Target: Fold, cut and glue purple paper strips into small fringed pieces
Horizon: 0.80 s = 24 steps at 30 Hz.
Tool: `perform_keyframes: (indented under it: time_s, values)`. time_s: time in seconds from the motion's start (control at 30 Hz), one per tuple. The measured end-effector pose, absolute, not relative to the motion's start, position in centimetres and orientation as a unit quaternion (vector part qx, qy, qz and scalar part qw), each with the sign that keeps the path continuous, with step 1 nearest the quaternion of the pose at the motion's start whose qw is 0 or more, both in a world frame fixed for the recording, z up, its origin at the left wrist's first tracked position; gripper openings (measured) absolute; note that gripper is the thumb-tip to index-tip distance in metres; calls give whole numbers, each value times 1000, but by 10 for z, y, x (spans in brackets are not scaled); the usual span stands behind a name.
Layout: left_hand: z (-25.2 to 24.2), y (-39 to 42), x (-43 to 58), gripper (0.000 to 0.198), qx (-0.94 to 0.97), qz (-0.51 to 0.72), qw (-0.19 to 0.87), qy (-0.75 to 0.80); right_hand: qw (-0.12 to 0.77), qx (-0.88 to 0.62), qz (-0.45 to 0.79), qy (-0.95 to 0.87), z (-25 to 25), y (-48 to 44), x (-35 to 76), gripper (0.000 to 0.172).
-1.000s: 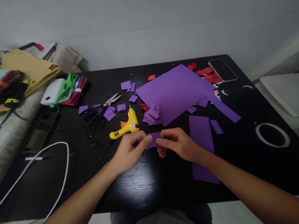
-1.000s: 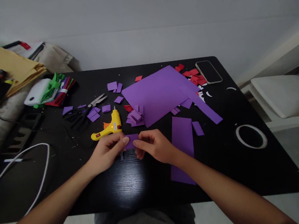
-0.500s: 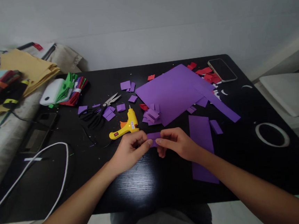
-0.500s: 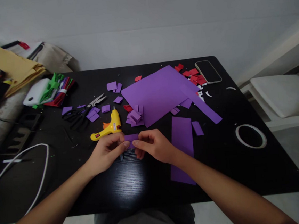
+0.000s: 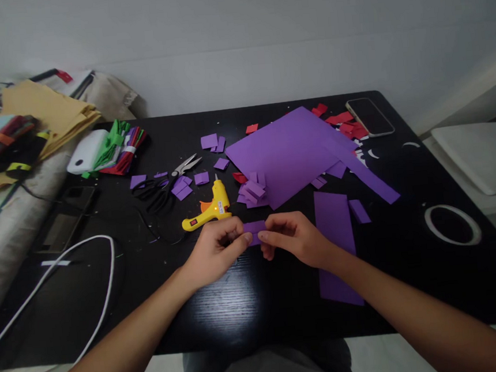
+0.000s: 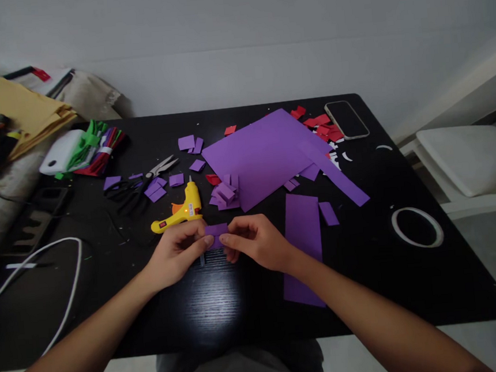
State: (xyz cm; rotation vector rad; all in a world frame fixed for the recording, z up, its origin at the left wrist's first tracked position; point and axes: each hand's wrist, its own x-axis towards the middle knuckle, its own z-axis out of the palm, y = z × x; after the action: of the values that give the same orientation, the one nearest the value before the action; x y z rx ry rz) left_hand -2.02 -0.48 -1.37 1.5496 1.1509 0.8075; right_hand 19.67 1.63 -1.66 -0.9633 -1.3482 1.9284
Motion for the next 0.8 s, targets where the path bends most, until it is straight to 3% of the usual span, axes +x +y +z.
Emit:
perform_keyframes:
  time_s: [0.27, 0.47, 0.8]
  values:
    - [-16, -4, -20, 26, 648, 369, 467, 475, 310, -364, 717, -508, -17, 18, 197, 35]
    - [-12, -2, -18, 5, 705, 435, 337, 448, 317, -359, 740, -472, -19, 19, 196, 34]
    - [-14, -1, -22, 20, 729, 468, 259, 427, 347, -331, 763, -434, -19, 22, 199, 29]
